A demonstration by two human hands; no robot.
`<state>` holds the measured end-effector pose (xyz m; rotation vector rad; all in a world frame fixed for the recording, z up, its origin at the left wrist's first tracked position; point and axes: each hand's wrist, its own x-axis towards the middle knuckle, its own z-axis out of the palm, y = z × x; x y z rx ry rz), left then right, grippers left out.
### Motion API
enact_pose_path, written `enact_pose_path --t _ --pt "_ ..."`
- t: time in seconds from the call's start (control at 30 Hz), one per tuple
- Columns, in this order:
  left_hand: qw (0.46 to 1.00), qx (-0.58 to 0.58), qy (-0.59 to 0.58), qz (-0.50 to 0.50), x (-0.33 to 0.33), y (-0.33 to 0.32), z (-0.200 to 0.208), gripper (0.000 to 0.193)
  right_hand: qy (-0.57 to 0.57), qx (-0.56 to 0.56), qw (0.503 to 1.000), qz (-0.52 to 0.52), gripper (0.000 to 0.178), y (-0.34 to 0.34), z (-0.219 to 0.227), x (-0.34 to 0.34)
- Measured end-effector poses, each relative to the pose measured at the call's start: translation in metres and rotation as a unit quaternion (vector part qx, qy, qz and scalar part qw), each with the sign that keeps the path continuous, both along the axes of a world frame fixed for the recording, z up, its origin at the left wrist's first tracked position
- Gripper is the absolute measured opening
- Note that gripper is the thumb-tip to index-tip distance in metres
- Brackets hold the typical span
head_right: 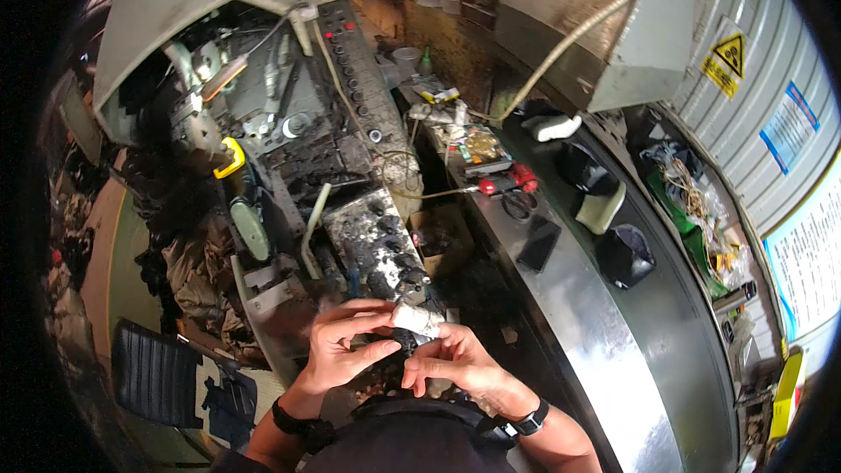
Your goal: Using industrial machinery to shape and process shoe uppers on lasts.
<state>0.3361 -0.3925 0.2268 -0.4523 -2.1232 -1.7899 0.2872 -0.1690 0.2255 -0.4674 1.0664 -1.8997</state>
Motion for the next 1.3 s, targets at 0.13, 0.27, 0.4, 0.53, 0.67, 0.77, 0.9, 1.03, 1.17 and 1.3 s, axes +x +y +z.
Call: enact_pose_path --t 0.13,0.27,0.4,0.53,0.67,0.77,0.9,1.03,1.17,1.3 --pt "0.997 0.064 -0.038 0.032 0.016 -0.034 0.001 0.036 0.021 0.003 0.999 0.026 0.034 -0.037 0.000 -0.001" --pt "1.000 0.007 0.002 0.028 0.021 -0.075 0.002 0.039 0.001 -0.010 0.999 0.046 0.033 -0.077 0.001 -0.003" --pt "0.999 -0.003 0.002 0.045 0.035 -0.112 0.000 0.040 0.005 0.000 0.998 0.065 0.033 -0.118 0.000 -0.002" --pt "0.996 0.052 0.003 0.067 0.048 -0.143 -0.007 0.044 0.066 0.019 0.996 0.065 0.030 -0.158 0.015 -0.010" --pt "0.973 0.154 -0.046 0.168 0.065 -0.180 -0.022 0.032 0.257 0.097 0.945 -0.180 0.030 -0.232 -0.004 -0.048" --pt "0.940 0.231 -0.084 0.235 0.084 -0.204 -0.038 0.029 0.531 0.237 0.786 -0.213 0.071 -0.297 0.005 -0.058" --pt "0.906 0.273 -0.137 0.294 0.112 -0.224 -0.049 0.024 0.560 0.316 0.736 -0.212 0.087 -0.353 -0.018 -0.056" --pt "0.875 0.320 -0.127 0.340 0.130 -0.236 -0.065 0.020 0.539 0.325 0.737 -0.248 0.084 -0.356 -0.041 -0.055" --pt "0.859 0.335 -0.141 0.360 0.134 -0.242 -0.069 0.021 0.521 0.320 0.756 -0.235 0.099 -0.366 -0.034 -0.047" --pt "0.888 0.310 -0.142 0.309 0.094 -0.242 -0.049 0.023 0.526 0.280 0.762 -0.253 0.088 -0.362 -0.038 -0.055"
